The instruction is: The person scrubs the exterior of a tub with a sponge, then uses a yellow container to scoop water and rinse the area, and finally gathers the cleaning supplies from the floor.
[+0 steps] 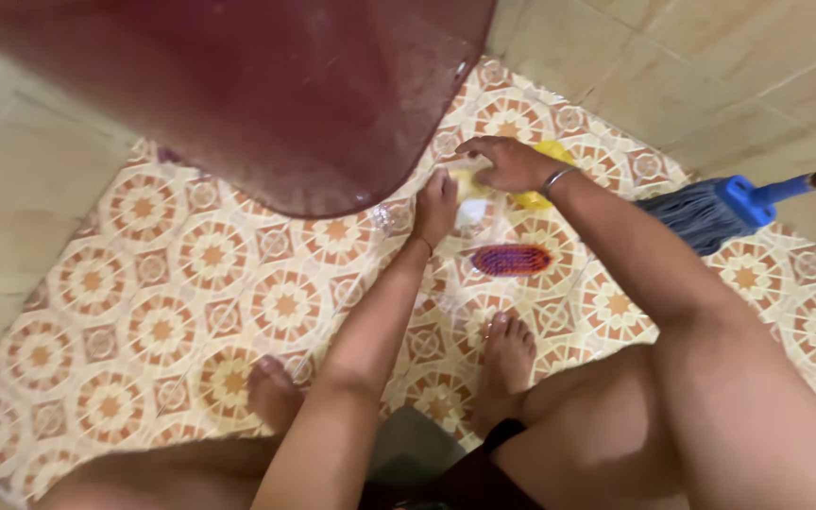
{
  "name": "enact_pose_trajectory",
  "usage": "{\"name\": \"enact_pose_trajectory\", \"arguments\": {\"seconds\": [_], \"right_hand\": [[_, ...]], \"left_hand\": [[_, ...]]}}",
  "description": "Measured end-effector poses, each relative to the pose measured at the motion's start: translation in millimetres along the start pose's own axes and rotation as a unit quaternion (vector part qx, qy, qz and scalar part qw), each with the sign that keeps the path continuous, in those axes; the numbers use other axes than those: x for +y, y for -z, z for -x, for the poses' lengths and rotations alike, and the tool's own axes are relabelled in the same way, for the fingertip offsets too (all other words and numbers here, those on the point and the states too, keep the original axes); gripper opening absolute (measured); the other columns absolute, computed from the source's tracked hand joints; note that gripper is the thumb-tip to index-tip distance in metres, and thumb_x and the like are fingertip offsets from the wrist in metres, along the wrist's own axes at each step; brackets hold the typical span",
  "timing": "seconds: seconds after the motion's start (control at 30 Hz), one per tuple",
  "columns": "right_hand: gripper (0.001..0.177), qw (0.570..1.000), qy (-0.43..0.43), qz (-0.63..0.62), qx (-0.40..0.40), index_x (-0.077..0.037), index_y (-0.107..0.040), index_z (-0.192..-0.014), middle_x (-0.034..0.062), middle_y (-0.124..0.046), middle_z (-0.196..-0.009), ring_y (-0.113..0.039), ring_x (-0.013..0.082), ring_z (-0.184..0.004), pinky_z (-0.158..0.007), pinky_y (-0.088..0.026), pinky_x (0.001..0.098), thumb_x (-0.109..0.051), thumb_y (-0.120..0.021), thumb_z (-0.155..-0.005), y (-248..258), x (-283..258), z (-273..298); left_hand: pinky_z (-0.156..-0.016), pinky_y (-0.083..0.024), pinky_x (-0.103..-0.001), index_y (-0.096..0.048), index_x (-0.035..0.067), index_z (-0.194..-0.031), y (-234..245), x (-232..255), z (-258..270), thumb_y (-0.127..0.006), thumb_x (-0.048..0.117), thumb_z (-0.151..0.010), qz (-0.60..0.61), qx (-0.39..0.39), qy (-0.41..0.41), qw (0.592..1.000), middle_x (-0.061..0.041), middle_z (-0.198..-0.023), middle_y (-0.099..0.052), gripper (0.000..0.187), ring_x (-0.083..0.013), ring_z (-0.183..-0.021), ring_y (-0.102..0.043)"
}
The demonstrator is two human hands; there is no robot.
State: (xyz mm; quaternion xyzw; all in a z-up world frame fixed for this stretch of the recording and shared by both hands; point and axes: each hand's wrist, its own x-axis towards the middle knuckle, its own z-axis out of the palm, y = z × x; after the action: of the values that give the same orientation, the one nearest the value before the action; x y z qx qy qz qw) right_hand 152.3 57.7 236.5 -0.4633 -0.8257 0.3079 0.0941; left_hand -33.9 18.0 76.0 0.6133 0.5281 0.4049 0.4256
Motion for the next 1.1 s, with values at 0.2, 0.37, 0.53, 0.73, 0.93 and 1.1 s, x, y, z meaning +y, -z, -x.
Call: {"name": "enact_pose_trajectory", "arguments": {"seconds": [0.2, 0.37, 0.53, 0.73, 0.93, 1.1], "right_hand": [[0.035, 0.992, -0.121, -0.035, 0.026, 0.0, -0.064, -0.117, 0.0209, -0.073, -0.103, -0.072, 0.0303, -0.093, -0.084, -0.057, 0.0413, -0.025, -0.067, -0.093, 26, -64, -38], [0.036, 0.876, -0.222, -0.315, 0.29, -0.003, -0.062, -0.122, 0.0081, -0.069, -0.096, -0.071, 0.0197, -0.081, -0.069, -0.062, 0.0394, -0.021, -0.058, -0.09, 22, -100, -79], [0.042, 0.63, -0.054, -0.602, 0.487, -0.004, -0.064, -0.132, 0.0074, -0.067, -0.105, -0.064, 0.0178, -0.091, -0.072, -0.053, 0.0303, -0.029, -0.049, -0.102, 19, -177, -104], [0.053, 0.723, 0.151, -0.164, 0.654, -0.007, -0.044, -0.148, 0.0094, -0.037, -0.151, -0.058, 0.0221, -0.135, -0.11, -0.056, 0.0372, -0.013, -0.067, -0.101, 11, -279, -107], [0.068, 0.788, 0.028, 0.144, 0.598, -0.009, -0.043, -0.143, 0.0127, -0.052, -0.137, -0.049, 0.0319, -0.133, -0.114, -0.038, 0.0537, -0.024, -0.085, -0.091, -77, -287, -103], [0.054, 0.748, -0.138, -0.192, 0.62, -0.003, -0.045, -0.141, 0.0153, -0.061, -0.13, -0.06, 0.0276, -0.121, -0.107, -0.048, 0.0423, -0.026, -0.07, -0.1, -116, -205, -130]], "left_hand": [[-0.078, -0.061, -0.034, -0.058, 0.007, -0.128, 94, 56, -1, -0.05, 0.03, -0.104, 0.258, 0.001, 0.128, 0.958, -0.007, -0.119, -0.066, 0.034, -0.0181, -0.099, -0.07], [-0.081, -0.06, -0.032, -0.065, 0.0, -0.128, 159, 46, 4, -0.059, 0.021, -0.1, 0.179, 0.029, 0.094, 0.979, -0.014, -0.114, -0.073, 0.036, -0.0199, -0.095, -0.071], [-0.077, -0.055, -0.028, -0.064, 0.004, -0.129, 215, 60, 44, -0.055, 0.02, -0.1, 0.22, 0.083, 0.13, 0.963, -0.009, -0.116, -0.072, 0.034, -0.0169, -0.096, -0.07], [-0.071, -0.05, -0.026, -0.062, 0.009, -0.131, 254, 68, 68, -0.053, 0.022, -0.098, 0.359, 0.151, 0.189, 0.901, -0.007, -0.114, -0.071, 0.037, -0.0135, -0.091, -0.066], [-0.07, -0.049, -0.027, -0.062, 0.008, -0.131, 266, 79, 70, -0.056, 0.022, -0.097, 0.429, 0.171, 0.167, 0.871, -0.007, -0.113, -0.071, 0.038, -0.0134, -0.089, -0.064], [-0.071, -0.05, -0.026, -0.063, 0.01, -0.13, 286, 91, 75, -0.054, 0.023, -0.096, 0.401, 0.178, 0.159, 0.884, -0.005, -0.111, -0.072, 0.037, -0.0122, -0.09, -0.066]]}}
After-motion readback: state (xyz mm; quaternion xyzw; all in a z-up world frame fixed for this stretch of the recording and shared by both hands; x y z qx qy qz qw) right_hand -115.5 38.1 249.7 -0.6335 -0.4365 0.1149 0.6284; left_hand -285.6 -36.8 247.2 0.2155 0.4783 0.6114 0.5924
